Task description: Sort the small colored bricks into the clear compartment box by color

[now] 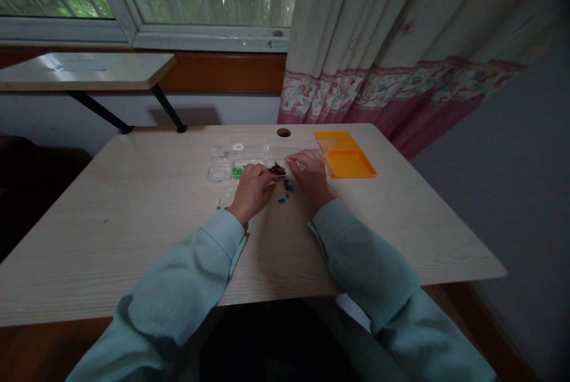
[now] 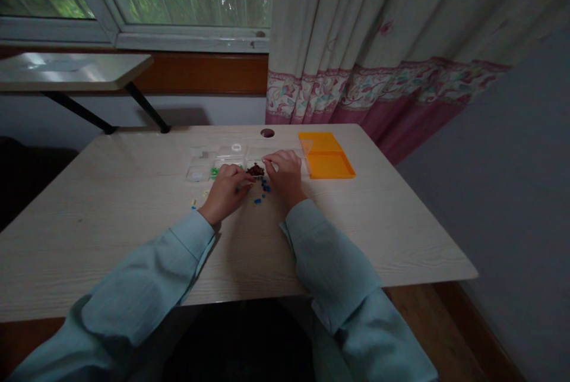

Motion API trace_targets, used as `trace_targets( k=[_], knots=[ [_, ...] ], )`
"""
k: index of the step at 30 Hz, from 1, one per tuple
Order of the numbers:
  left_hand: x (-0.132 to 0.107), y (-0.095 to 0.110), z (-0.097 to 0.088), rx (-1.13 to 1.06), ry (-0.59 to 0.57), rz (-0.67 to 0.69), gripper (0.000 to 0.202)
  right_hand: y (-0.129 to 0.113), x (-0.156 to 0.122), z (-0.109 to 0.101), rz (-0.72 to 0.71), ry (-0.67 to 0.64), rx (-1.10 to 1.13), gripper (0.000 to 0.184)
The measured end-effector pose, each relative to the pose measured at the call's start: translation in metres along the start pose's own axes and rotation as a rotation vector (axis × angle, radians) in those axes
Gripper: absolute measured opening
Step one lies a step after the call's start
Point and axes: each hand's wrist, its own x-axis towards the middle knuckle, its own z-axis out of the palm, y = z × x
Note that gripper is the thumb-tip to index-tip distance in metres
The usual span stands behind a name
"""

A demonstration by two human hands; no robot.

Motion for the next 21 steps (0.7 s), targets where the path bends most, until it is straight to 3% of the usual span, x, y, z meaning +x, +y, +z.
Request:
trace_targets(
  k=[7,21],
  knots=[
    [0.009,0.008,0.007,0.045,-0.109,0.115,0.018,-0.003,0.002,-0.002,-0.014,0.000,0.011,0.019],
    [0.009,0.016,-0.001,0.237,-0.160,0.113,0.009,-0.002,0.002,-0.002,-0.006,-0.015,0.017,0.021]
  ],
)
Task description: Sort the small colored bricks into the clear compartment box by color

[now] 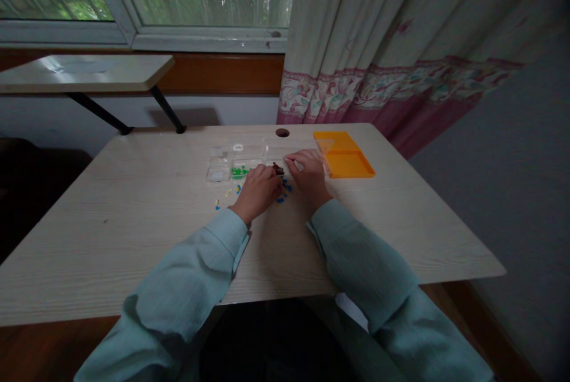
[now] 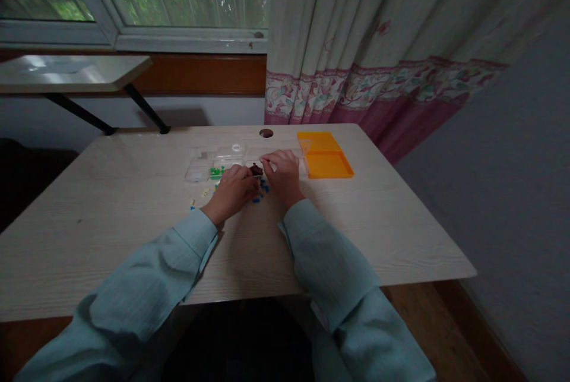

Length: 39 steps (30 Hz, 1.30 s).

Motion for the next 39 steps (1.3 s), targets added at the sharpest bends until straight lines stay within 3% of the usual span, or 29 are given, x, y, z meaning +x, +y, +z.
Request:
trace_targets(
  k=[10,19,28,39],
  knots=[
    [-0.004,0.001,-0.001,0.048,-0.010,-0.023,0.010,-0.004,0.000,0.000,-0.014,0.030,-0.004,0.022],
    [-0.005,-0.022,-0.007,-0.347,0.232,-0.212,0.018,-0.012,0.000,-0.002,-0.102,-0.028,0.084,0.024],
    [-0.003,-0.029,-0.004,-0.714,0.273,-0.333,0.027,-0.042,-0.003,-0.012,-0.187,-0.200,0.228,0.032],
    [-0.004,-0.030,-0.005,-0.625,0.300,-0.316,0.030,-0.037,-0.003,-0.008,-0.199,-0.182,0.246,0.029]
  ],
)
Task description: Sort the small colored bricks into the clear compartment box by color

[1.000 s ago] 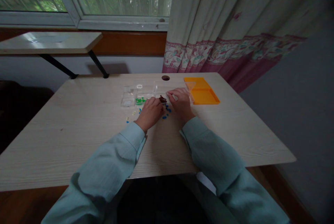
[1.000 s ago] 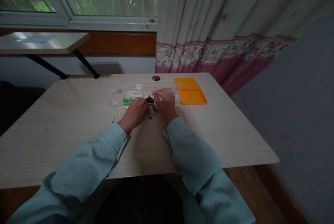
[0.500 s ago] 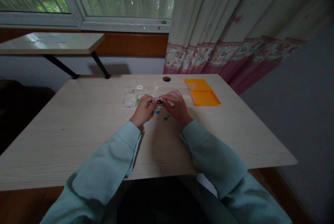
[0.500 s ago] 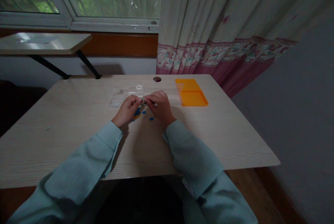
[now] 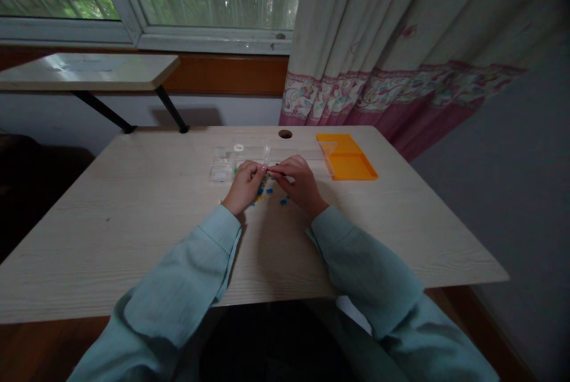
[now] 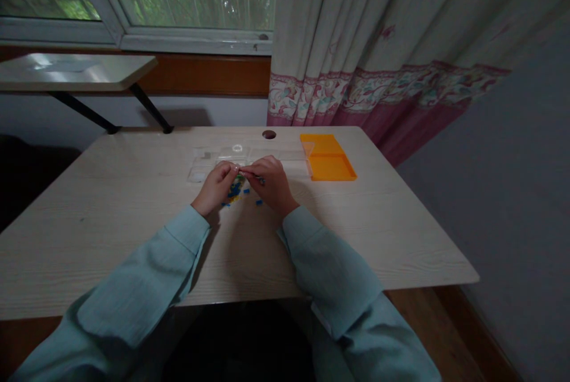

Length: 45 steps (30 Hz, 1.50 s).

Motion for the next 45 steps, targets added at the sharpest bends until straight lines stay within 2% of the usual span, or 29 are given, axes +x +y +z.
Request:
trace_targets(
  k=[8,14,17,25,34,37,45],
  knots=[
    [-0.001,-0.004,0.003,0.111,0.039,0.031,0.030,0.000,0.002,-0.001,0.020,0.022,-0.043,0.030],
    [-0.003,-0.006,0.000,0.211,0.129,-0.008,0.031,0.029,-0.003,-0.001,0.159,0.175,-0.172,0.025],
    [-0.004,-0.005,0.000,0.256,0.128,0.013,0.030,0.045,-0.007,0.002,0.211,0.164,-0.254,0.022],
    [-0.008,0.002,0.002,0.334,0.031,0.064,0.028,0.053,-0.011,0.007,0.204,0.064,-0.284,0.021],
    [-0.013,0.004,0.011,0.396,-0.116,0.163,0.017,0.047,-0.008,0.005,0.182,0.156,-0.275,0.023],
    [-0.013,0.008,0.016,0.426,-0.174,0.222,0.020,0.045,-0.007,0.004,0.185,0.180,-0.274,0.023],
    [-0.008,0.015,0.022,0.543,-0.213,0.280,0.018,0.036,-0.004,0.003,0.192,0.180,-0.266,0.022]
  ],
)
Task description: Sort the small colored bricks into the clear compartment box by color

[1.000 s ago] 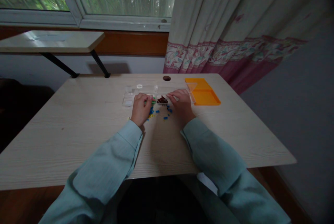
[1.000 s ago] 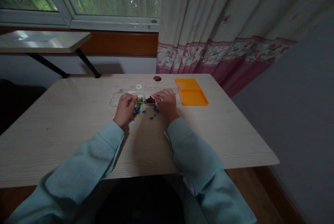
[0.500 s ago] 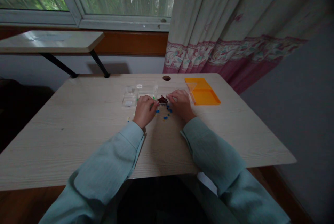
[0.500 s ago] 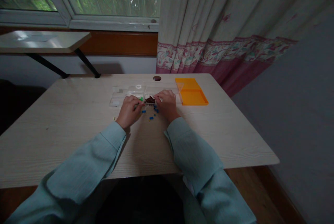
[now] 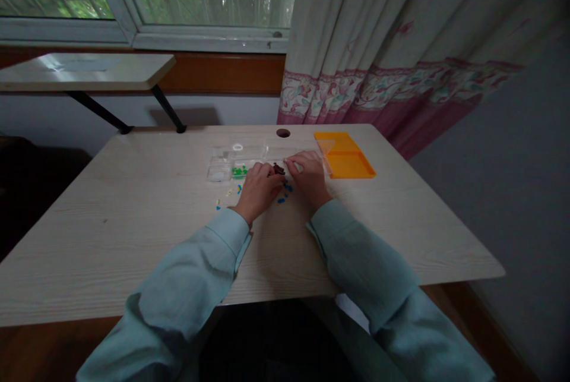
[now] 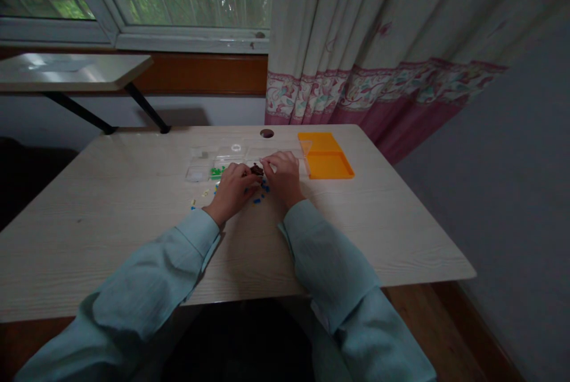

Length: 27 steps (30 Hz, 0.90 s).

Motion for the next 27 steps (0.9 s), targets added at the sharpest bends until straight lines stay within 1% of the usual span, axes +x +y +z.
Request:
trace_targets(
  k=[10,16,19,22,27],
  knots=[
    [0.001,0.004,-0.003,0.092,-0.026,0.007,0.011,-0.003,0.000,-0.001,0.001,-0.004,0.002,0.025],
    [0.000,0.004,-0.004,0.077,-0.034,0.001,0.008,-0.003,0.000,-0.001,-0.002,-0.005,0.012,0.026],
    [-0.002,0.003,-0.003,0.024,-0.021,-0.029,0.008,-0.002,0.000,-0.001,-0.006,0.006,0.018,0.025],
    [-0.003,-0.002,-0.003,-0.093,0.073,-0.097,0.011,-0.003,0.000,-0.001,-0.018,0.019,0.021,0.024],
    [-0.004,-0.018,-0.001,-0.323,0.327,-0.241,0.013,-0.008,0.000,-0.004,-0.047,0.010,0.045,0.027]
  ],
)
